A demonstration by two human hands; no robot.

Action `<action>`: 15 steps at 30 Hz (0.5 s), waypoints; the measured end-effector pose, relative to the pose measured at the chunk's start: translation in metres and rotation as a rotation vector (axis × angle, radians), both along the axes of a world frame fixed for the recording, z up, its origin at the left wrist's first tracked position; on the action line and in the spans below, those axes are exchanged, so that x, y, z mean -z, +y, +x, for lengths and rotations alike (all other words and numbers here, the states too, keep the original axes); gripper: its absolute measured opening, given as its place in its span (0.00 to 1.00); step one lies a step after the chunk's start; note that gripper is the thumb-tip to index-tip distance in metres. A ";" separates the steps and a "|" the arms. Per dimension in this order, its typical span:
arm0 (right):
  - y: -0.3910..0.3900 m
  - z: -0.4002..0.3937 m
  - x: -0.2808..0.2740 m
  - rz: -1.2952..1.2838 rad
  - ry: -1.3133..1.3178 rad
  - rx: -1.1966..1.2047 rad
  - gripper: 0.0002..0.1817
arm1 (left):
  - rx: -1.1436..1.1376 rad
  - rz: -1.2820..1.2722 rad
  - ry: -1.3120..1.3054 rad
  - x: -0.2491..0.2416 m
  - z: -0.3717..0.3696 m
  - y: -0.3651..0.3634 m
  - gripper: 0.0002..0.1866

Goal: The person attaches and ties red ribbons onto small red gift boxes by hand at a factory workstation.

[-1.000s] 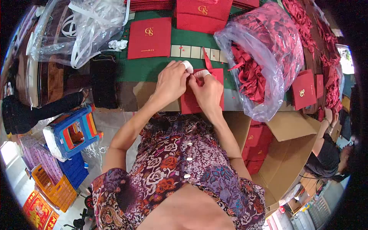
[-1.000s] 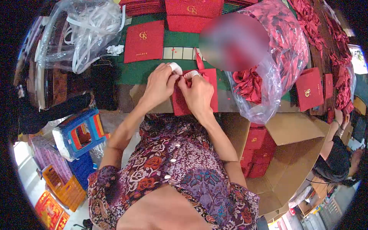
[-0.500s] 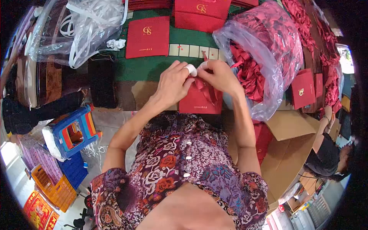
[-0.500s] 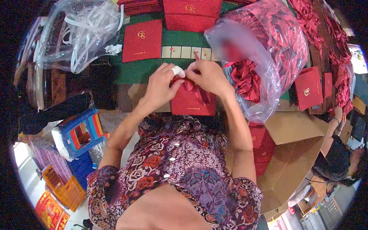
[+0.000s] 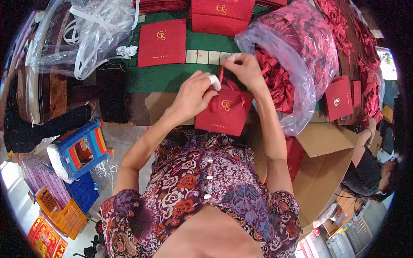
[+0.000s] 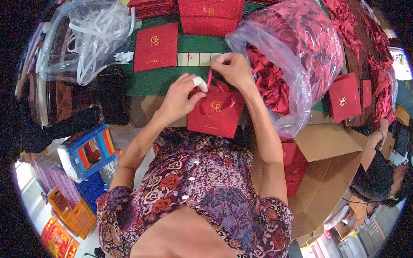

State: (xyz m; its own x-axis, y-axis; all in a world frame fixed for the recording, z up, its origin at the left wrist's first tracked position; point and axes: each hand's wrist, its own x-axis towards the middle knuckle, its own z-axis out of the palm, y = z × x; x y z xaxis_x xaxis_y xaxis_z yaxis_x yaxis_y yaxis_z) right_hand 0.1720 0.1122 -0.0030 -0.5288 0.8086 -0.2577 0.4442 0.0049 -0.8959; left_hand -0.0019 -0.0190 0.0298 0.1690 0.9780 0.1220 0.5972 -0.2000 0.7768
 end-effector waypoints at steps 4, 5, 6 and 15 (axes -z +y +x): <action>0.000 -0.001 -0.005 0.191 -0.014 0.014 0.13 | -0.079 0.039 -0.016 0.011 -0.003 0.000 0.07; -0.001 0.000 -0.010 0.311 -0.096 0.059 0.13 | -0.125 0.040 -0.032 0.012 -0.002 -0.001 0.06; -0.003 0.002 -0.014 0.317 -0.094 0.058 0.13 | -0.174 0.043 -0.045 0.014 -0.002 -0.002 0.06; -0.032 0.002 -0.010 0.596 -0.296 -0.095 0.12 | -0.408 0.028 0.137 0.043 0.004 0.027 0.13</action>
